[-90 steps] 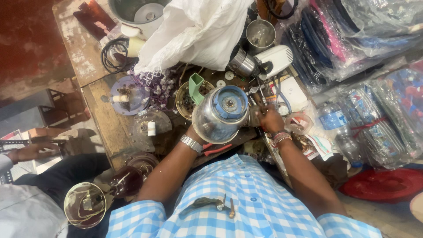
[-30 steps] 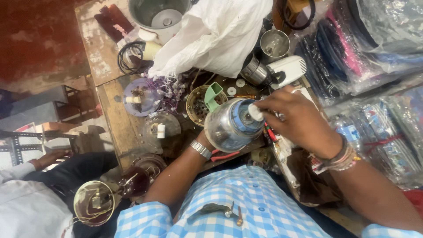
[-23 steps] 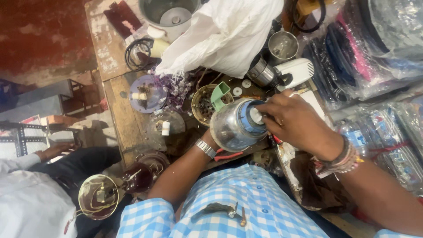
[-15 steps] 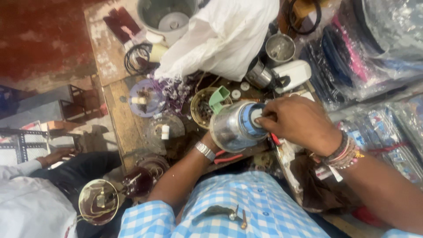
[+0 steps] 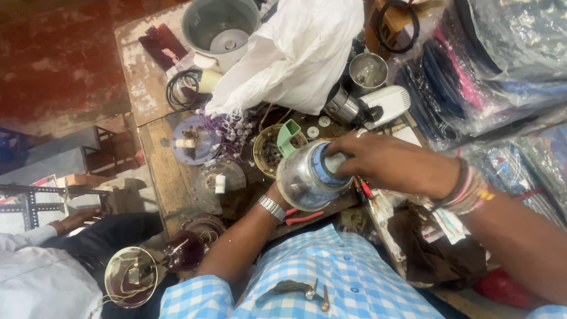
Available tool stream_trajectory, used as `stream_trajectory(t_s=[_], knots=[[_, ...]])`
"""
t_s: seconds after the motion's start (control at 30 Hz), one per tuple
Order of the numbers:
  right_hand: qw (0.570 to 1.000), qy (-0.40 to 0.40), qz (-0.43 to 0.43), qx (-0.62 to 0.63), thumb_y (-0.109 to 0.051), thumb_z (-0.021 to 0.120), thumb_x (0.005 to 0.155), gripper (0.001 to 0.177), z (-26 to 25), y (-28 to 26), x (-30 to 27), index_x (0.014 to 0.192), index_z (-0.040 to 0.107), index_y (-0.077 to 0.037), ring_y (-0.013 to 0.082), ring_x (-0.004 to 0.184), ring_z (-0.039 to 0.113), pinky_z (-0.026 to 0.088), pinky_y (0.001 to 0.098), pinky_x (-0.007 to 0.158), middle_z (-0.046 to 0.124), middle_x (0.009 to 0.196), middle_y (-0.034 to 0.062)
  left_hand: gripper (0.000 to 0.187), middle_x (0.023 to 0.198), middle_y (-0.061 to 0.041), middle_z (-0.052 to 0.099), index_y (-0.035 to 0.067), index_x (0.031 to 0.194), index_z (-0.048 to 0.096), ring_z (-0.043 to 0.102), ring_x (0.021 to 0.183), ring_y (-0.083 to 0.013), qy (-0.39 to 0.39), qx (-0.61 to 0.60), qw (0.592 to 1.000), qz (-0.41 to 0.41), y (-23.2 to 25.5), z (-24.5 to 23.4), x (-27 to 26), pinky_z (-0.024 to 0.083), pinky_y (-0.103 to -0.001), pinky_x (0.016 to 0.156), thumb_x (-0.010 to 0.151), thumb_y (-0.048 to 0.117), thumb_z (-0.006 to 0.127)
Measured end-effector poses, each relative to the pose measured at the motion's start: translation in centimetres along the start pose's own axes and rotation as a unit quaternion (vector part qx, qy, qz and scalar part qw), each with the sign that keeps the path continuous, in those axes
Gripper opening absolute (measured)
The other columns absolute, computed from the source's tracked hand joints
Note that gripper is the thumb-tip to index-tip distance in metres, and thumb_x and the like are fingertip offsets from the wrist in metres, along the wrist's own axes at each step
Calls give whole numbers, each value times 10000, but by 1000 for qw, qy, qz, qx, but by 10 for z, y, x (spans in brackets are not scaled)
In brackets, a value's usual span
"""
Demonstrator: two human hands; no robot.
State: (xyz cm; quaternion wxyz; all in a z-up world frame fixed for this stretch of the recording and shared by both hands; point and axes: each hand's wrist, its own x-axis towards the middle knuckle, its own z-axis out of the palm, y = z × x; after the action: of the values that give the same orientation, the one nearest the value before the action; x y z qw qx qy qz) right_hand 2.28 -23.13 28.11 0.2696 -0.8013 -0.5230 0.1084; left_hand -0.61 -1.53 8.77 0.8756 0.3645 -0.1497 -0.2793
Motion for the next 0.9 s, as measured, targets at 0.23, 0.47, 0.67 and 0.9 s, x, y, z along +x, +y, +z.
stream_trajectory(t_s=[0.23, 0.47, 0.67, 0.9], knots=[[952, 39, 279, -123, 113, 515, 866, 424, 4, 6, -9, 1176, 724, -88, 243, 774, 703, 586, 304, 667, 710, 1102, 152, 753, 1411, -148, 622, 29, 1502, 462, 627, 1263, -227, -2, -4, 1000, 3, -2, 2, 6, 531, -367, 1092, 858, 145, 836], [957, 122, 251, 83, 124, 452, 850, 485, 0, -8, -6, 1308, 513, -25, 135, 680, 708, 502, 262, 536, 802, 1010, 40, 768, 1406, -147, 624, 31, 1502, 459, 628, 1259, -227, 3, -8, 1000, -3, -8, 2, 3, 531, -368, 1089, 848, 141, 847], [940, 135, 249, 192, 88, 499, 810, 562, 6, -15, -1, 1357, 504, -37, 150, 920, 727, 546, 313, 790, 782, 1024, 33, 782, 1403, -146, 625, 32, 1502, 457, 629, 1254, -227, -10, 0, 1000, -11, -1, 0, 8, 531, -369, 1087, 839, 138, 857], [949, 143, 250, -130, -329, 845, 773, 343, 16, -9, -11, 1063, 763, -165, 274, 1125, 606, 447, 446, 935, 682, 1252, 94, 797, 1398, -145, 627, 34, 1503, 455, 630, 1249, -226, -4, 3, 1000, -18, 1, 0, 12, 531, -370, 1084, 829, 134, 868]])
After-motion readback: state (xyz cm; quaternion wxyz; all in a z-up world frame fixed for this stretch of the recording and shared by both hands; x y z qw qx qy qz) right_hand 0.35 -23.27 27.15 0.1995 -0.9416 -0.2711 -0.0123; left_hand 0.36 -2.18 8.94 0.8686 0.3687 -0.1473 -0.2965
